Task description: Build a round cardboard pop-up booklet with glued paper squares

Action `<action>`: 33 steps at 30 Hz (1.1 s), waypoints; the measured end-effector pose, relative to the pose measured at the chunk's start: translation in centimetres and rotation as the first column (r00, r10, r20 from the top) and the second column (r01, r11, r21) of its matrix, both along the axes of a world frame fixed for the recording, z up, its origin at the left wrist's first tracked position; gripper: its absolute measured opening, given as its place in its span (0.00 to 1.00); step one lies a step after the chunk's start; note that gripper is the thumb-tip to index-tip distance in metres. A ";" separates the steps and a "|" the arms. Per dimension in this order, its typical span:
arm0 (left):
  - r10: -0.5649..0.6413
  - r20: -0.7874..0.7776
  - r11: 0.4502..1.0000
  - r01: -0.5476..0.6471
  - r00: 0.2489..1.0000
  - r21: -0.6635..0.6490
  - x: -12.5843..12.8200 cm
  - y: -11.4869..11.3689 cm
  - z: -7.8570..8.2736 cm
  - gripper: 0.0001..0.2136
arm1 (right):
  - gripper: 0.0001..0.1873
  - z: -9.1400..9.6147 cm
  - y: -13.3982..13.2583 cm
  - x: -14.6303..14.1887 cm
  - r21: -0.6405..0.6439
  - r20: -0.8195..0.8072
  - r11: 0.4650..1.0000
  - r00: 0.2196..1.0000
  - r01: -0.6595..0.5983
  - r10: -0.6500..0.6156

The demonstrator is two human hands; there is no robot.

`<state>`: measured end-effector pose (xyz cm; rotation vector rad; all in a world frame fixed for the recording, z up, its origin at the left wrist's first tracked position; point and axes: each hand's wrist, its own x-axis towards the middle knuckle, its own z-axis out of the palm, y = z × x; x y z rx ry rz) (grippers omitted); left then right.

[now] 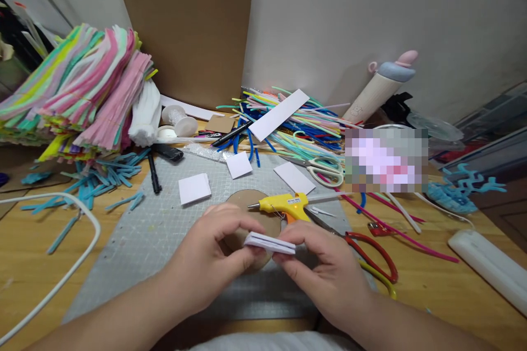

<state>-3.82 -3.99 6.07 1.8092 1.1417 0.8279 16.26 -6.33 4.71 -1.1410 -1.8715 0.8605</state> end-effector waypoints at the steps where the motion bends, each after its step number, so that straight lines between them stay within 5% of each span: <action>1: -0.013 -0.016 0.999 0.014 1.000 0.034 0.0 0.0 -0.1 0.03 | 0.07 0.0 0.0 0.0 -0.003 0.018 1.000 1.000 -0.001 0.001; 10: -0.024 0.026 0.999 0.025 0.999 -0.047 0.2 -0.1 -0.9 0.04 | 0.04 -0.2 -0.1 -0.1 -0.079 0.033 0.997 0.999 -0.009 0.012; 17: -0.046 -0.047 0.998 0.048 0.998 0.032 0.2 -0.4 -1.1 0.03 | 0.04 -0.1 0.0 0.2 0.028 -0.030 0.998 0.998 -0.055 0.056; 28: -0.041 -0.015 0.999 0.041 0.999 0.003 0.6 -0.5 -1.3 0.04 | 0.02 -0.7 0.2 -0.3 -0.101 -0.200 0.991 0.978 -0.088 0.067; 33: -0.015 -0.037 1.000 0.015 0.999 -0.006 0.5 -0.5 -1.5 0.04 | 0.02 -0.8 0.1 -0.1 -0.176 -0.141 0.981 0.989 -0.079 0.055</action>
